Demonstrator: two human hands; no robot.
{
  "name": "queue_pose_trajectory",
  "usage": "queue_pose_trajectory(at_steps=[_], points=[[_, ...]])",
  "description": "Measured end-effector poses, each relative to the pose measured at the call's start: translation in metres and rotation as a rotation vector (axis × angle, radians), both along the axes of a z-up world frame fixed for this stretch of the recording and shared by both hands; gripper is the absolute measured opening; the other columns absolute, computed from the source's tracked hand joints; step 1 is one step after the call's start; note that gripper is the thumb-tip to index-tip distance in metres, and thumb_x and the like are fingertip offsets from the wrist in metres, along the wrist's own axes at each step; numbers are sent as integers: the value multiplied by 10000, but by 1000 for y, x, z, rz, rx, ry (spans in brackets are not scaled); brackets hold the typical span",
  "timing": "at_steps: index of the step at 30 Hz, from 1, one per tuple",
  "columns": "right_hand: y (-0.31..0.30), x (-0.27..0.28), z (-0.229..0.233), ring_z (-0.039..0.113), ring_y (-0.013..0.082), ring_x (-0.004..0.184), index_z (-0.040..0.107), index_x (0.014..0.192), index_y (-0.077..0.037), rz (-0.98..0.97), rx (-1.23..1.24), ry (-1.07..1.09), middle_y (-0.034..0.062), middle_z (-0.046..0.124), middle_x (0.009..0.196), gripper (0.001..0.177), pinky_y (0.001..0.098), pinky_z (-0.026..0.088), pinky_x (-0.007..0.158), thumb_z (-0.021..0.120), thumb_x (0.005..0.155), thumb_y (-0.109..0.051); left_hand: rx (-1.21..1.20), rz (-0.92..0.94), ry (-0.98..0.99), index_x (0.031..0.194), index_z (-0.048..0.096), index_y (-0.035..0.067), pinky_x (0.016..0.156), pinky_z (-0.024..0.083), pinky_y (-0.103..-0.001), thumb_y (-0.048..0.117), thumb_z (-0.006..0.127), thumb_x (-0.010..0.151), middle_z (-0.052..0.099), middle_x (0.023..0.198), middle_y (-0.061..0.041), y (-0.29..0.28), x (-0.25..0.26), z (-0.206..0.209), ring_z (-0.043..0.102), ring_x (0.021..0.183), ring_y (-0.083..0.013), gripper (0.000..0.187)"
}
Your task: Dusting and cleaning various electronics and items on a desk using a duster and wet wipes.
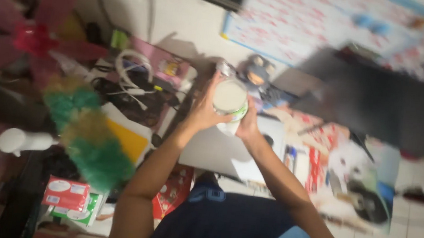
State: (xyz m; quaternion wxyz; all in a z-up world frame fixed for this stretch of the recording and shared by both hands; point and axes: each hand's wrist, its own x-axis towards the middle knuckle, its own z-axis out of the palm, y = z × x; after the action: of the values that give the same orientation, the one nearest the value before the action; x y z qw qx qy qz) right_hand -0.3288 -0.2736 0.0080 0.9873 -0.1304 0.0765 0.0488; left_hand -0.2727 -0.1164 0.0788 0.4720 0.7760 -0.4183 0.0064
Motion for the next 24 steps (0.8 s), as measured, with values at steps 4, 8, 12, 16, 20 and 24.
queue_pose_trajectory(at_steps=[4, 8, 12, 16, 20, 24], points=[[-46, -67, -17, 605, 322, 1274, 515, 1459, -8, -26, -31, 44, 196, 581, 1443, 638, 463, 506, 1076, 426, 1066, -504, -312, -100, 350, 1622, 174, 28, 1194, 420, -441, 255, 943, 645, 457, 1534, -226, -51, -64, -37, 493, 1431, -364, 1264], [-100, -137, -73, 615, 262, 1272, 501, 1493, -36, -198, -343, 149, 160, 590, 1451, 511, 415, 536, 1055, 524, 1078, -334, -235, -132, 226, 1593, 248, 31, 1181, 432, -437, 209, 953, 652, 479, 1543, -221, -85, -112, -35, 500, 1440, -369, 1190], [-137, -201, -61, 625, 362, 1163, 502, 1423, 68, -736, -759, 277, 256, 598, 1331, 518, 524, 549, 990, 592, 1051, -281, -213, -82, 101, 1591, 269, 35, 1173, 445, -442, 163, 945, 678, 471, 1539, -248, -113, -141, -32, 499, 1431, -377, 1144], [-124, -243, 11, 407, 416, 1453, 375, 1558, 21, -843, -1782, -236, 265, 421, 1573, 610, 529, 316, 1194, 466, 1086, -354, -166, -189, 67, 1570, 342, 40, 1165, 466, -444, 136, 934, 650, 545, 1482, -215, -139, -182, -35, 548, 1398, -385, 1099], [-151, -267, 65, 462, 426, 1447, 606, 1427, -140, -436, -2271, -226, 195, 544, 1541, 440, 503, 374, 1200, 562, 1033, -331, -69, -234, 110, 1514, 383, 31, 1066, 506, -417, 221, 926, 676, 547, 1445, -215, -152, -211, -43, 589, 1325, -380, 1017], [-125, -286, 88, 486, 437, 1389, 587, 1458, -124, -500, -2325, -34, 202, 559, 1461, 532, 528, 372, 1152, 592, 967, -328, 124, -176, 95, 1387, 474, 56, 1009, 521, -418, 310, 962, 591, 644, 1319, -205, -161, -216, -57, 630, 1217, -374, 967]])
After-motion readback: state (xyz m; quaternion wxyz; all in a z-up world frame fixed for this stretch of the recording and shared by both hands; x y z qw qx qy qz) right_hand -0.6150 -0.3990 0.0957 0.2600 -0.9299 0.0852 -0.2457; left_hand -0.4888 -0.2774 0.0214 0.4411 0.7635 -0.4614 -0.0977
